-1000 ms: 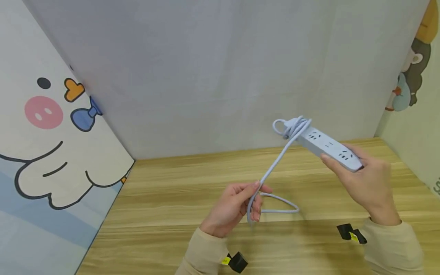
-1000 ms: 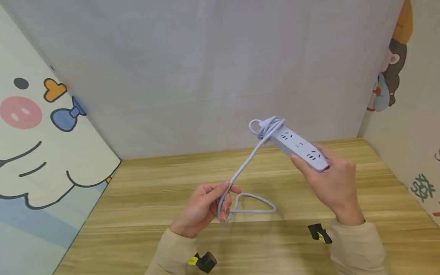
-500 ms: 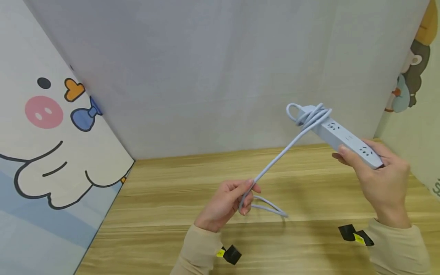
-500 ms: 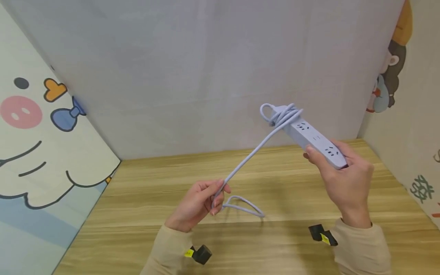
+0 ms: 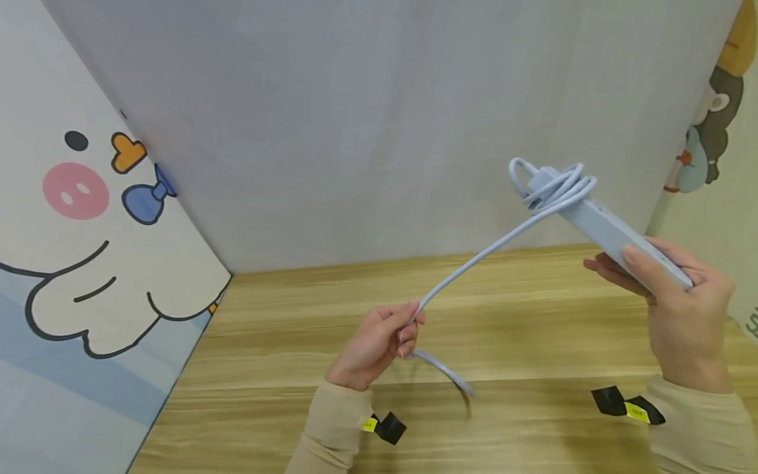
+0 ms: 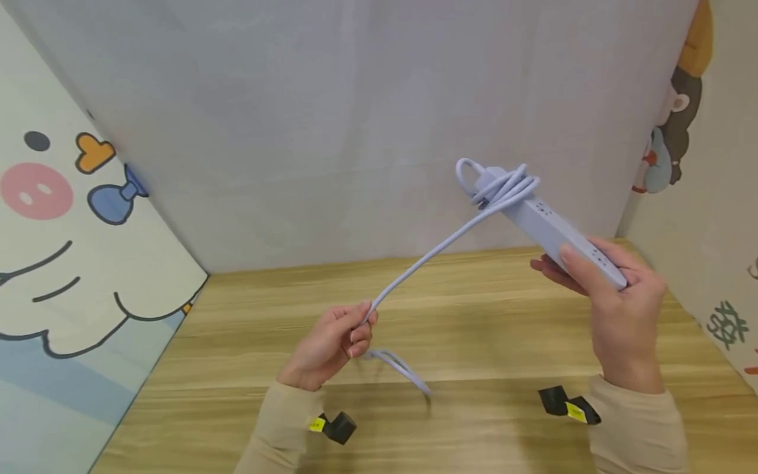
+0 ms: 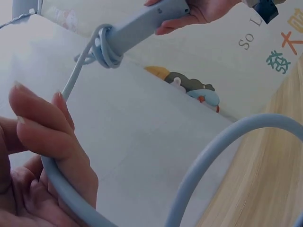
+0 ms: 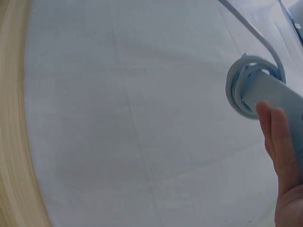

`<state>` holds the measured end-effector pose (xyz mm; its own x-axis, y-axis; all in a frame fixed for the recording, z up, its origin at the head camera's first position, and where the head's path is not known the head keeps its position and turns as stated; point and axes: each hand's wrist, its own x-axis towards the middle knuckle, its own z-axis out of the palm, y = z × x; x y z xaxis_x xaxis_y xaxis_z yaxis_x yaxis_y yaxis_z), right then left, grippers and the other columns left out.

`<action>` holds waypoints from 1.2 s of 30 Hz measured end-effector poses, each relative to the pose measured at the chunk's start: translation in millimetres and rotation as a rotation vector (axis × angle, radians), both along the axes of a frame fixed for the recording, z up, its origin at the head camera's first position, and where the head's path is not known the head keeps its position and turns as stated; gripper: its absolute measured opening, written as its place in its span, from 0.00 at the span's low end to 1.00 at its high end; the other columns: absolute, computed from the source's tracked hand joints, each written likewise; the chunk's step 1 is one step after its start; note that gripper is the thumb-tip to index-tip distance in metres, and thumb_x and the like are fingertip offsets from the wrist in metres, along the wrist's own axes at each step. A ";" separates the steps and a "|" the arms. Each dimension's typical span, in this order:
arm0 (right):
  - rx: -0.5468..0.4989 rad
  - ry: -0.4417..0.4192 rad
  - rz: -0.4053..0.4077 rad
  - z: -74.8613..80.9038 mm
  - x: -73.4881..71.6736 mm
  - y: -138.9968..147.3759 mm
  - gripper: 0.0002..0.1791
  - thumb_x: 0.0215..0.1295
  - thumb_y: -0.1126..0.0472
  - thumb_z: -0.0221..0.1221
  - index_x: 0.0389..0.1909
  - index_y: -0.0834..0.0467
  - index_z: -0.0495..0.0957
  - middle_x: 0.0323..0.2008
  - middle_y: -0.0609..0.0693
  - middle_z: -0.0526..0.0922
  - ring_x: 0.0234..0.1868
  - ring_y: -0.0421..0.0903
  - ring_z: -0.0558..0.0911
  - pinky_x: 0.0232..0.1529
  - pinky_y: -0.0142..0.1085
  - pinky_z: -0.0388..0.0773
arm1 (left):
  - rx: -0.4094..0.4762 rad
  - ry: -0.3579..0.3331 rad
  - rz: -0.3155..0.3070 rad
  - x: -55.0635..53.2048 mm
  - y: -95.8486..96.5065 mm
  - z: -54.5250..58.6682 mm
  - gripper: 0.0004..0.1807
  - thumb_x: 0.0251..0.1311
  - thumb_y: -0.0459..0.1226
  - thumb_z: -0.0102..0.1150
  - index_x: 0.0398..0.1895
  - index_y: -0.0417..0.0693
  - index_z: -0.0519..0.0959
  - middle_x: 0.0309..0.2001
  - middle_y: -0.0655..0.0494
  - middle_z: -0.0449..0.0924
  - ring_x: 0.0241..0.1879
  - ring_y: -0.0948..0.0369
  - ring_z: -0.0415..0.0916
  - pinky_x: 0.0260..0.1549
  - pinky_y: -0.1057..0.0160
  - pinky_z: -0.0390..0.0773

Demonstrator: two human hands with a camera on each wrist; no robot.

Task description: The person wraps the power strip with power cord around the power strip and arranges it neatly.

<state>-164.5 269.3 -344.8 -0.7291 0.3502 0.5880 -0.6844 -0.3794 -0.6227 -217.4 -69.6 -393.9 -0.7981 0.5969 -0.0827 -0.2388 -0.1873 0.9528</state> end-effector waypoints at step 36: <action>1.155 -0.100 0.783 -20.3 2.3 8.9 0.24 0.57 0.75 0.66 0.55 0.57 0.82 0.40 0.49 0.90 0.31 0.41 0.86 0.25 0.33 0.82 | -0.028 -0.066 0.115 -0.8 -9.1 10.4 0.27 0.78 0.47 0.50 0.55 0.26 0.76 0.19 0.67 0.61 0.13 0.75 0.55 0.13 0.78 0.54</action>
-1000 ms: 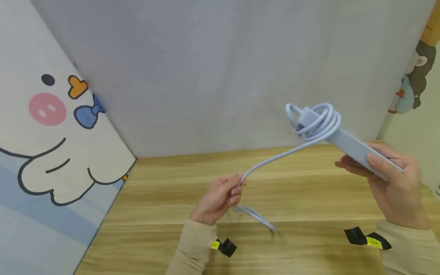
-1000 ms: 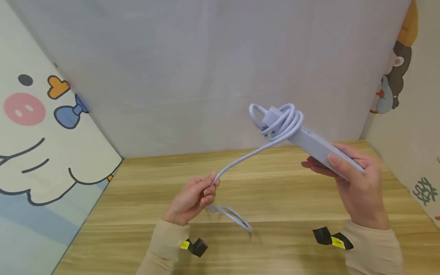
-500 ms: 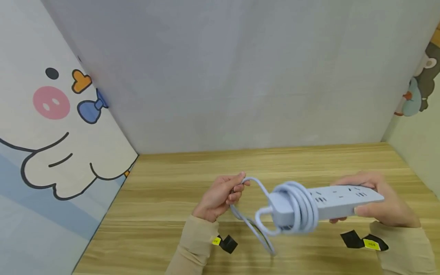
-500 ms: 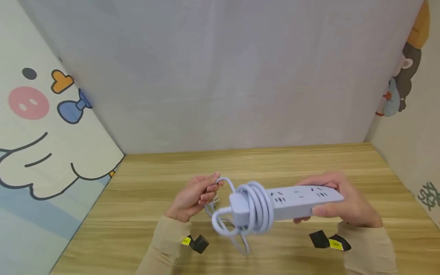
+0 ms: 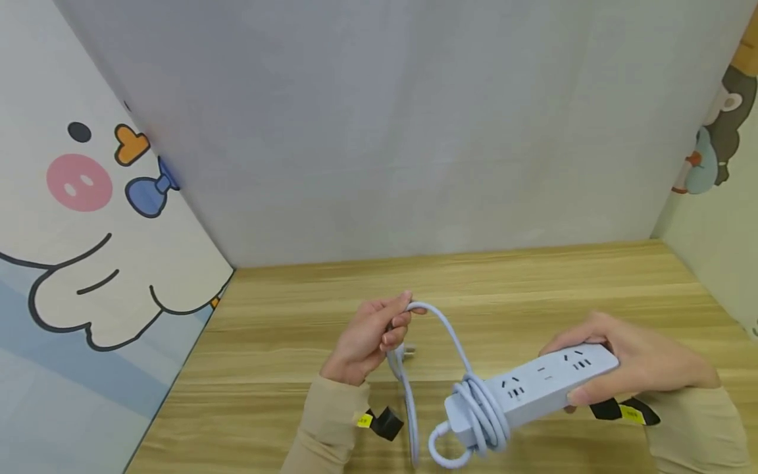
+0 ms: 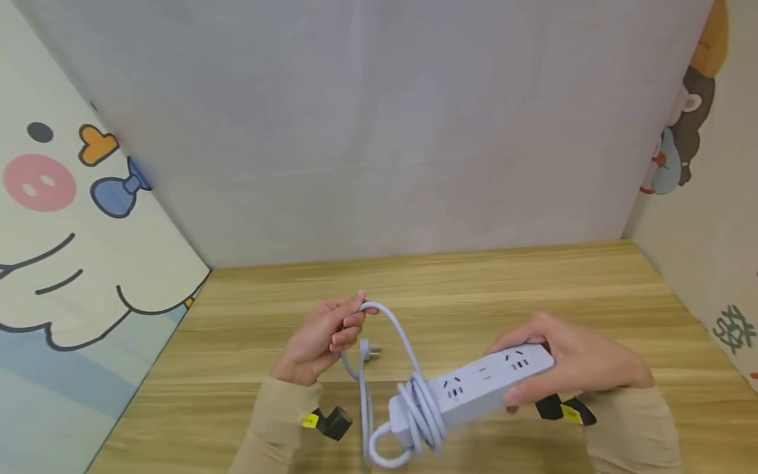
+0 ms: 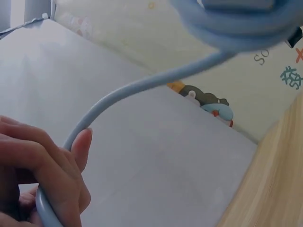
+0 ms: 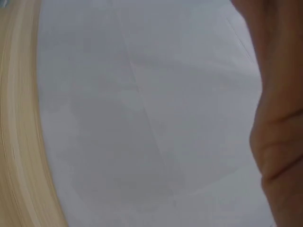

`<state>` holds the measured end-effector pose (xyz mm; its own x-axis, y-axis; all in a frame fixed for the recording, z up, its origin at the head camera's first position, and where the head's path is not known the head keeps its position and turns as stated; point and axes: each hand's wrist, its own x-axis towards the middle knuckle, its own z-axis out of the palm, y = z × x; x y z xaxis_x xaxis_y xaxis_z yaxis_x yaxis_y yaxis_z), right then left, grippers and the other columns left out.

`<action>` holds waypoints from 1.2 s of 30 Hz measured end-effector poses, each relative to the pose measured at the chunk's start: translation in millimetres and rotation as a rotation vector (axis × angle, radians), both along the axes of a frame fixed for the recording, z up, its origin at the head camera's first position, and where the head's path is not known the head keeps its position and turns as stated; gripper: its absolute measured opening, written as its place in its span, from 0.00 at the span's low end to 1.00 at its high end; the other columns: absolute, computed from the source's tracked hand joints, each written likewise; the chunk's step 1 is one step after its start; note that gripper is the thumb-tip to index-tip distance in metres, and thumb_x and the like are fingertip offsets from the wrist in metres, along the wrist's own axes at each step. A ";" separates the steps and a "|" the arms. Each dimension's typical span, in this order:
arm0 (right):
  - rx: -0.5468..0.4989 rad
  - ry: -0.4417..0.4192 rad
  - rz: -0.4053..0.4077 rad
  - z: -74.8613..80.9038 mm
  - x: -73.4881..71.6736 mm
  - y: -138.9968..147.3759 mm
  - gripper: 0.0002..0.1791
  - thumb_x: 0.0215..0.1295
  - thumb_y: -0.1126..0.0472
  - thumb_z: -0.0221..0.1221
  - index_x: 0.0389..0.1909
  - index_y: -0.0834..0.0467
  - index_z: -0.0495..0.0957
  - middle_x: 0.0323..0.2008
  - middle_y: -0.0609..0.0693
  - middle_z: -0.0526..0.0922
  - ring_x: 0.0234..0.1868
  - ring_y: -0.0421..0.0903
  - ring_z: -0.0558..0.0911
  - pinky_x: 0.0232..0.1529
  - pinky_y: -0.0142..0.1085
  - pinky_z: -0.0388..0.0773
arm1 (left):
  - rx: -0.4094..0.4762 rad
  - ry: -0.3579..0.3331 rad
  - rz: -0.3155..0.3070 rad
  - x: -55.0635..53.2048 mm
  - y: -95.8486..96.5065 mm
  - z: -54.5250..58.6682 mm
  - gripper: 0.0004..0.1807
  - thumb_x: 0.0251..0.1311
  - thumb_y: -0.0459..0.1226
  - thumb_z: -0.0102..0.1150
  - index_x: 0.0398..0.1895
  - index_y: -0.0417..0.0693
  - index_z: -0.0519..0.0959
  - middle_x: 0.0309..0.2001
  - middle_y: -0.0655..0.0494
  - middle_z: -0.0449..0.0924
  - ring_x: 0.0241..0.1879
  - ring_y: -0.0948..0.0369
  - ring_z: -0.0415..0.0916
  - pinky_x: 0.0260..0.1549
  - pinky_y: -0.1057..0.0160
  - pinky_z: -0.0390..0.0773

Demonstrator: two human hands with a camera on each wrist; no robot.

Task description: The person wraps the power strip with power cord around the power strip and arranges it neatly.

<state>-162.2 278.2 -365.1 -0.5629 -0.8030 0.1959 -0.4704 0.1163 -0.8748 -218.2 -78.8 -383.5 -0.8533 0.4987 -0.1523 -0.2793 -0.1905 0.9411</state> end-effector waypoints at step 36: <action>-0.053 0.695 -1.154 -1.6 -16.5 -40.8 0.21 0.44 0.67 0.78 0.42 0.67 0.86 0.32 0.65 0.88 0.29 0.18 0.74 0.26 0.15 0.70 | -0.014 0.114 -0.228 29.2 34.8 8.5 0.22 0.76 0.42 0.52 0.59 0.33 0.79 0.27 0.57 0.80 0.25 0.66 0.80 0.31 0.67 0.84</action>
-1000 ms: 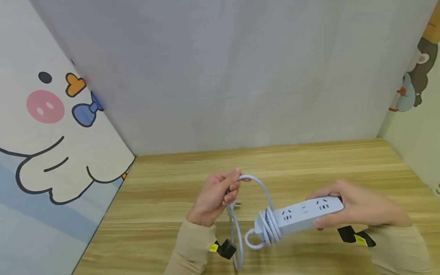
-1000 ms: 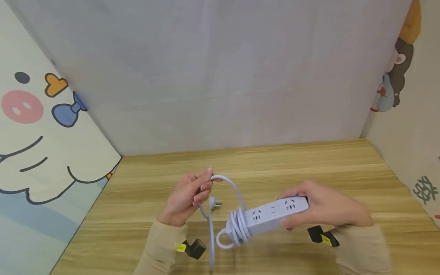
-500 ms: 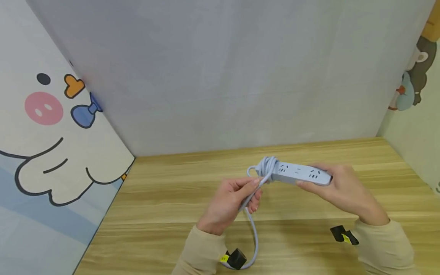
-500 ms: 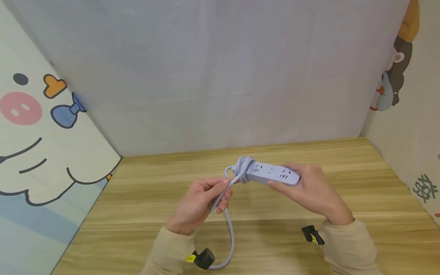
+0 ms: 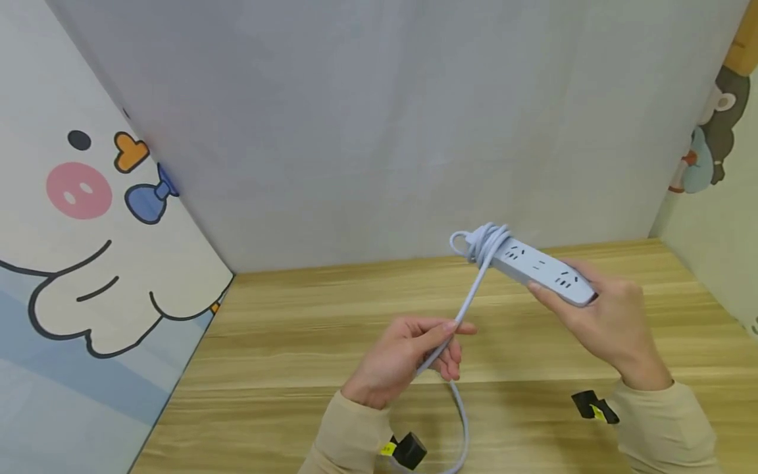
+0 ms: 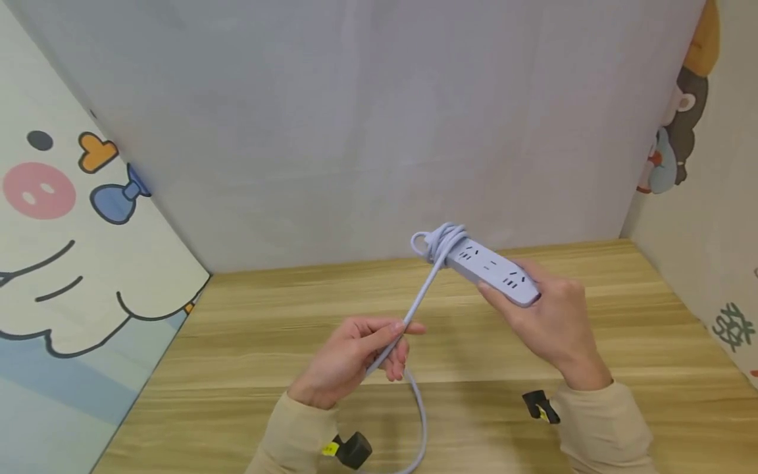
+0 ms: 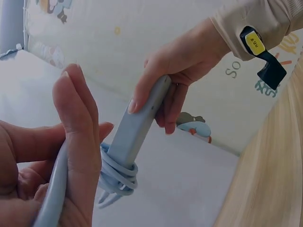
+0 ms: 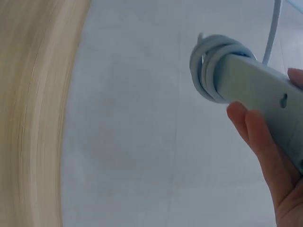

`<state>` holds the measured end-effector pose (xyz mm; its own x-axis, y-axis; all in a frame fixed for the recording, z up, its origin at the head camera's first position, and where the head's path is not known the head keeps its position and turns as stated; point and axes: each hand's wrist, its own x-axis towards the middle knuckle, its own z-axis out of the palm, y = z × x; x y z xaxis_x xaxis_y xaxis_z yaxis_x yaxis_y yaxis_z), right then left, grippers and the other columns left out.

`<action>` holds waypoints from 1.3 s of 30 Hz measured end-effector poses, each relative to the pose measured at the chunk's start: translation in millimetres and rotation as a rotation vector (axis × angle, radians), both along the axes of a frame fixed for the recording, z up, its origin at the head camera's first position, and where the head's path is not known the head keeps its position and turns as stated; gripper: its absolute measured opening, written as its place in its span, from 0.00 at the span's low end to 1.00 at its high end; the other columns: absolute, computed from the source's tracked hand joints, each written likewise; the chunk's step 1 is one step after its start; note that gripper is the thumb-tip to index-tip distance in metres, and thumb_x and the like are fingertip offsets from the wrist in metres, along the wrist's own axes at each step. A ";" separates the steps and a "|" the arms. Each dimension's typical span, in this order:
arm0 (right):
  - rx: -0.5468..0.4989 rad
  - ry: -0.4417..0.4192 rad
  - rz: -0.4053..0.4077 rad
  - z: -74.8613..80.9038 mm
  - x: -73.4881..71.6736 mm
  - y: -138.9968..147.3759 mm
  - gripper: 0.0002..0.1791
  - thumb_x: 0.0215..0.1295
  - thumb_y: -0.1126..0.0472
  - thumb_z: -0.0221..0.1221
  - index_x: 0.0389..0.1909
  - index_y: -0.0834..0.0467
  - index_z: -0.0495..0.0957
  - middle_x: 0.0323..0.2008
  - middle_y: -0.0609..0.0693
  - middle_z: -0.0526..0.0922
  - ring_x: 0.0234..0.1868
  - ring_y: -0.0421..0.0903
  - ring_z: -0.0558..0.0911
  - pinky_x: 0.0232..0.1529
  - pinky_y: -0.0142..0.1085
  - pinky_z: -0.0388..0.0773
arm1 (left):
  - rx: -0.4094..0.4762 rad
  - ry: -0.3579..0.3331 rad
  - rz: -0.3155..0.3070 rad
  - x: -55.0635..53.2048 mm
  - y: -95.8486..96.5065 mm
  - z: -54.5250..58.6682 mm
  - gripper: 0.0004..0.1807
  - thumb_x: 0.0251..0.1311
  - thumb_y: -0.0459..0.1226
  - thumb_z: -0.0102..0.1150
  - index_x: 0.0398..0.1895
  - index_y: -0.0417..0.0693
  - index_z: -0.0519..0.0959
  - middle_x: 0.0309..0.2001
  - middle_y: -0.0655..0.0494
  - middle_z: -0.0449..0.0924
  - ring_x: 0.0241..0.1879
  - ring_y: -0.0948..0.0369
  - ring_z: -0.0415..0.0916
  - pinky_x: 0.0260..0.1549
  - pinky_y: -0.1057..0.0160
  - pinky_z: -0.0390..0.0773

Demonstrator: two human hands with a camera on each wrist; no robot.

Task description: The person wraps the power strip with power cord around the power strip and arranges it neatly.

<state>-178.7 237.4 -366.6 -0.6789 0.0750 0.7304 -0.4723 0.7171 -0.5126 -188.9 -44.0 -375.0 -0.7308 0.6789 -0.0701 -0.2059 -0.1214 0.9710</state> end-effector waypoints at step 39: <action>-1.101 0.291 0.191 21.1 7.0 35.3 0.17 0.57 0.77 0.68 0.48 0.78 0.80 0.44 0.65 0.83 0.32 0.48 0.91 0.38 0.37 0.85 | -0.075 0.051 -0.069 -16.7 -27.5 -5.4 0.18 0.74 0.44 0.57 0.47 0.36 0.84 0.19 0.62 0.65 0.15 0.66 0.52 0.17 0.70 0.53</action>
<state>-171.6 272.7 -345.6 -0.5646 0.6827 0.4638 -0.7277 -0.1464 -0.6701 -205.6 -71.5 -380.4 -0.6867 0.7217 -0.0870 -0.1617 -0.0350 0.9862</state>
